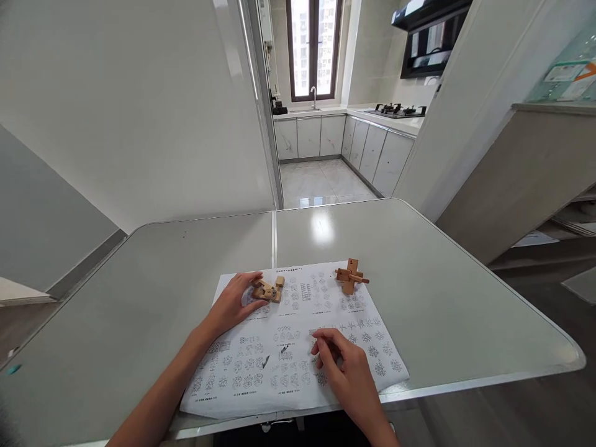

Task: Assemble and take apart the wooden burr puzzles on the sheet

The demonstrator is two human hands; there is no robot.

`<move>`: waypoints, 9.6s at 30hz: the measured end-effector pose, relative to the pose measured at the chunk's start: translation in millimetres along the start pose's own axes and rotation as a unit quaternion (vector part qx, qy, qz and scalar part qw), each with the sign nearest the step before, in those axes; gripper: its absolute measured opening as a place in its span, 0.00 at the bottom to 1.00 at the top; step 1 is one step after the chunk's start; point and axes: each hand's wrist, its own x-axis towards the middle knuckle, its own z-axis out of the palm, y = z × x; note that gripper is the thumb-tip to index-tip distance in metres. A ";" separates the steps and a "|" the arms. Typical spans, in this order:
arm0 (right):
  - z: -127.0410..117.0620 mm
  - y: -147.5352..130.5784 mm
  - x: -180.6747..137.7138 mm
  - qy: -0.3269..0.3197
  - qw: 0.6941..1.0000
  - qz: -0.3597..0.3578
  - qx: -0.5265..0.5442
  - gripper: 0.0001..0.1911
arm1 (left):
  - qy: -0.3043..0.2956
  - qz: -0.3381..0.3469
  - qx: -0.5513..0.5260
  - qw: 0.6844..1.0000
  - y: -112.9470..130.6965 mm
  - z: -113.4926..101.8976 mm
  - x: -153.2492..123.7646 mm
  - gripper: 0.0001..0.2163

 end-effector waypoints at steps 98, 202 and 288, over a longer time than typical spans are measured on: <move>64.4 -27.4 90.3 0.046 0.957 -0.091 -0.270 0.12 | -0.057 -0.039 0.025 0.997 18.2 11.6 3.0 0.28; 30.2 -24.7 0.6 -0.023 0.994 -0.098 0.041 0.13 | 0.015 0.150 -0.083 0.985 57.5 29.2 -9.8 0.28; 32.8 -23.3 2.8 0.045 0.995 -0.082 0.041 0.05 | -0.001 0.203 -0.106 0.973 66.3 36.9 -14.5 0.25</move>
